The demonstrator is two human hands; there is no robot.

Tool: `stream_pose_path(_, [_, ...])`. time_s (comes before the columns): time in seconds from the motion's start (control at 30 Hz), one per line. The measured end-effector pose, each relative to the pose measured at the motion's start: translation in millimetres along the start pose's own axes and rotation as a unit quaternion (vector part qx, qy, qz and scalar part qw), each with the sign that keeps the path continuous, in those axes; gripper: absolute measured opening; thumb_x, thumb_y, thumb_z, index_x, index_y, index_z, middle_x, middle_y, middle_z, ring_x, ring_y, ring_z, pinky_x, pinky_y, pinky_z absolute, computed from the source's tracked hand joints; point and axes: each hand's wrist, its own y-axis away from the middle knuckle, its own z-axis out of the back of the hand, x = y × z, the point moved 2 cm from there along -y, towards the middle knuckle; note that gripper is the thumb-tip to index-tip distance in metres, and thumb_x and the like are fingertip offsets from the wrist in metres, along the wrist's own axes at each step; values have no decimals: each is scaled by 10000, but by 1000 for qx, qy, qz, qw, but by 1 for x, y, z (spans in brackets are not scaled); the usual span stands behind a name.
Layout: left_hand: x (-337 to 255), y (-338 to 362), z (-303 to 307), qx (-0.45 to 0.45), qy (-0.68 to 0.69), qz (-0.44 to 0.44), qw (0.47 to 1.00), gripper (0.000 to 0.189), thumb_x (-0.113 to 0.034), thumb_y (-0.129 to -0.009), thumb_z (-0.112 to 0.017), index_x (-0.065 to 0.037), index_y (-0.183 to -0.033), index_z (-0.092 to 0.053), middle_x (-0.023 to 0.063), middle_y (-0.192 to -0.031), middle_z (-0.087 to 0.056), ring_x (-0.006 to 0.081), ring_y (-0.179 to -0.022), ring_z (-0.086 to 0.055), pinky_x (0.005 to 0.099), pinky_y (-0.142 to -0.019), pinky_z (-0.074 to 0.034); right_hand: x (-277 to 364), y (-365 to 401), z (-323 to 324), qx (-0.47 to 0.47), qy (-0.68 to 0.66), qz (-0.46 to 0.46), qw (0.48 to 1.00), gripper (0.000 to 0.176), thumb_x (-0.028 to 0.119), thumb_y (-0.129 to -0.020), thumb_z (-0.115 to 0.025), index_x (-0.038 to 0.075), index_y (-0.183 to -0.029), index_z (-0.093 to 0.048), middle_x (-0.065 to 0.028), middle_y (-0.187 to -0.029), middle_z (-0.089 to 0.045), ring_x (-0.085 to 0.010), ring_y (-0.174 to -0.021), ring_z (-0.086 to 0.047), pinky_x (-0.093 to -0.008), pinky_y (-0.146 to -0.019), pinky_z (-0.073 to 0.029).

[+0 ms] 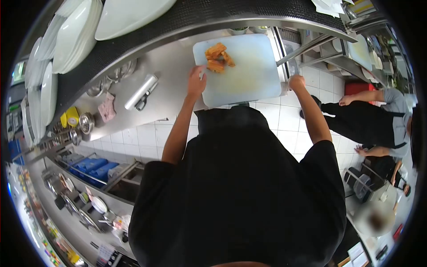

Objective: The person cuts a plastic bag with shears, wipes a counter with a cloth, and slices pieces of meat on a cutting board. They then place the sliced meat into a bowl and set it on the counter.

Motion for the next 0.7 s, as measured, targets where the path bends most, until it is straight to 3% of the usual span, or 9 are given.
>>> stream_pose_path(0.1, [-4,-1,-26,-24,20,-1,1000,312,-34,-884,-607,-79,-1191,-642,160,-1174,-628,336,-1017,-621,421,-913,-518,-13,12,-10,-104,7,90,991,279,222,-913,-594,80,-1070,-777,-179,-1145,-730,-316,-1073,-717,-406,-871,-586])
stream_pose_path(0.17, [17,9,-36,14,-47,-45,998,315,-40,-882,-601,-68,-1194,-629,161,-1183,-627,348,-1031,-620,430,-917,-514,-28,57,9,-107,-60,75,990,294,239,-959,-548,62,-1012,-777,-184,-1106,-737,-350,-1035,-721,-450,-846,-585])
stream_pose_path(0.27, [5,50,-36,66,-22,22,997,346,-57,-864,-617,-57,-1209,-610,171,-1179,-633,376,-1030,-624,437,-932,-510,-78,153,48,-121,-9,100,988,291,212,-959,-530,22,-1014,-744,-186,-1005,-745,-347,-960,-732,-439,-810,-587])
stream_pose_path(0.3, [-4,57,-34,43,-37,56,997,370,-66,-859,-630,-57,-1227,-597,169,-1194,-622,382,-1053,-611,443,-942,-504,-102,192,62,-180,-8,119,976,260,186,-938,-534,14,-1016,-713,-198,-950,-736,-354,-916,-728,-457,-795,-583])
stream_pose_path(0.37, [-26,71,-27,3,-65,129,990,423,-85,-849,-655,-58,-1263,-572,165,-1224,-601,393,-1099,-586,456,-963,-491,-146,250,85,-155,-64,63,984,278,294,-971,-552,46,-1010,-671,-215,-902,-715,-396,-903,-704,-504,-771,-560])
stream_pose_path(0.47, [-40,63,-37,-82,-162,20,983,527,-149,-828,-708,-64,-1317,-529,166,-1295,-538,385,-1193,-518,486,-1010,-449,-183,313,109,-170,-127,69,975,331,389,-961,-615,58,-964,-621,-220,-847,-698,-438,-855,-681,-546,-703,-527])
stream_pose_path(0.6, [-33,35,-64,-36,-204,31,978,661,-233,-813,-744,-91,-1393,-460,152,-1372,-474,373,-1272,-440,494,-1043,-392,-165,317,109,-161,-198,121,959,263,290,-961,-659,38,-943,-585,-244,-771,-682,-450,-765,-676,-527,-596,-524])
stream_pose_path(0.7, [-20,34,-76,-12,-218,67,974,698,-288,-807,-748,-106,-1408,-444,143,-1393,-472,371,-1280,-433,484,-1053,-365,-109,291,98,-226,-196,187,936,266,315,-978,-624,56,-1001,-570,-244,-786,-685,-469,-771,-672,-556,-639,-526])
